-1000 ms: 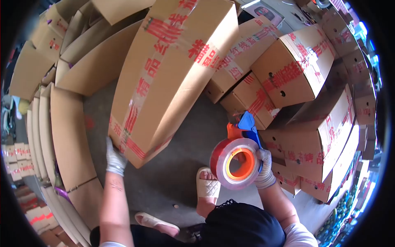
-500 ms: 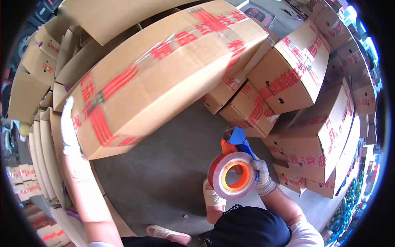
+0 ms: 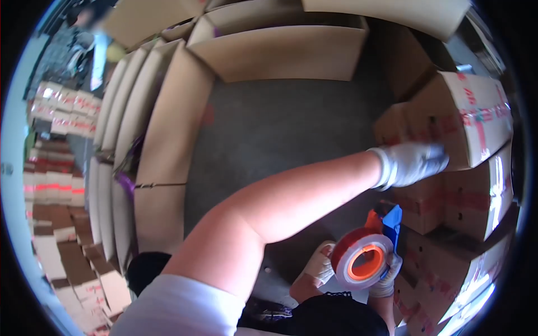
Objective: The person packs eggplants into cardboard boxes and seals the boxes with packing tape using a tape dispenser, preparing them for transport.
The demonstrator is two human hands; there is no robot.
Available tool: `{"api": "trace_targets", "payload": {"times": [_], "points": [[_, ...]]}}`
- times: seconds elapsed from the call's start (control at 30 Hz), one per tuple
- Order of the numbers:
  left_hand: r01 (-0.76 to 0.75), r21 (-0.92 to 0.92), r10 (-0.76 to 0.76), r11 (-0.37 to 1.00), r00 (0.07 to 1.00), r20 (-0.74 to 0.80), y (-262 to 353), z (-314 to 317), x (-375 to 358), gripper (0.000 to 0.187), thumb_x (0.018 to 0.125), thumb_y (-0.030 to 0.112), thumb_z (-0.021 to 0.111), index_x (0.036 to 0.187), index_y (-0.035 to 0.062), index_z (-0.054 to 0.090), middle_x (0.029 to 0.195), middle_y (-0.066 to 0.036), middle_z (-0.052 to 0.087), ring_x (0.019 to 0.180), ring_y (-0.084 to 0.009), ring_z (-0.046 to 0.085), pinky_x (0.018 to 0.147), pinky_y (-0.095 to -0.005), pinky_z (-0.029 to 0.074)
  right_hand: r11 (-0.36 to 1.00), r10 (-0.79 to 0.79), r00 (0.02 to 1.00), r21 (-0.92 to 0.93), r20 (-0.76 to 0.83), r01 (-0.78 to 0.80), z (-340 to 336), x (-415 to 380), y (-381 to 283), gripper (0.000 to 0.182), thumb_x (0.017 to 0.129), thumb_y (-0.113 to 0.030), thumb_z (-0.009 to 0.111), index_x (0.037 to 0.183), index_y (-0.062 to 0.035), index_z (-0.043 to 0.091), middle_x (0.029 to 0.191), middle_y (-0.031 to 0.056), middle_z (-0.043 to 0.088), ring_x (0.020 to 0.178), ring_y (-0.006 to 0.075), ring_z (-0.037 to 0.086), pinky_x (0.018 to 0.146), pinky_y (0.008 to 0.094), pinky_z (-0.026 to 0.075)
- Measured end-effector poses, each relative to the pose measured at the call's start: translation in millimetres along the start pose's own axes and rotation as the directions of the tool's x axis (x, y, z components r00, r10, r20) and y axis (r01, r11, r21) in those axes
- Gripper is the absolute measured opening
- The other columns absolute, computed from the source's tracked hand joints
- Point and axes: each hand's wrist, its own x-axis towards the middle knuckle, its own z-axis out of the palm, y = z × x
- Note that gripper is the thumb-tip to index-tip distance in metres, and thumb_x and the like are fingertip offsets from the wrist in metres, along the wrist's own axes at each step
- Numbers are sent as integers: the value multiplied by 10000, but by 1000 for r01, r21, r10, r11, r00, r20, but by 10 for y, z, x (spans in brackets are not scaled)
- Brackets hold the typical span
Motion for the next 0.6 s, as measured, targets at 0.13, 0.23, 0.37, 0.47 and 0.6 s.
{"api": "trace_targets", "payload": {"times": [0.13,0.23,0.37,0.47,0.6], "points": [[-293,707,175,643,956,237,-761,-914,-1010,399,823,355,708,1124,96,670,1145,-138,629,1075,-338,590,935,-483,436,998,31,995,-60,94,-25,1,-79,89,843,709,-295,810,1399,31,450,1214,142,649,1068,263,669,976,394,538],[375,903,59,209,917,-395,-1325,-2348,-1798,681,731,361,767,1303,81,526,1297,-192,533,1225,-391,471,1025,-534,369,975,84,995,-209,52,-71,-55,-149,150,996,646,-385,888,1429,19,426,1219,119,640,1072,243,666,957,369,549],[920,275,-480,279,381,-790,-2051,-3819,-2842,712,840,468,703,1328,-24,540,1261,-269,612,1206,-383,586,1004,-440,465,952,27,996,-307,86,1,171,-180,202,955,703,-429,828,1439,13,409,1182,122,652,1034,239,667,937,363,544],[758,651,-464,30,588,-663,-1821,-3562,-2961,472,897,479,634,1013,22,666,1021,-227,687,997,-410,643,877,-501,490,936,57,993,-351,106,-16,248,-197,269,1029,683,-472,842,1460,23,383,1246,122,622,1078,231,649,969,356,523],[622,770,-377,142,753,-539,-1548,-3175,-3355,393,912,435,612,905,45,656,884,-199,686,849,-390,662,743,-500,515,929,81,991,-368,111,-35,368,-174,300,1098,630,-420,852,1511,-6,344,1401,155,527,1209,277,594,1051,404,481]]}}
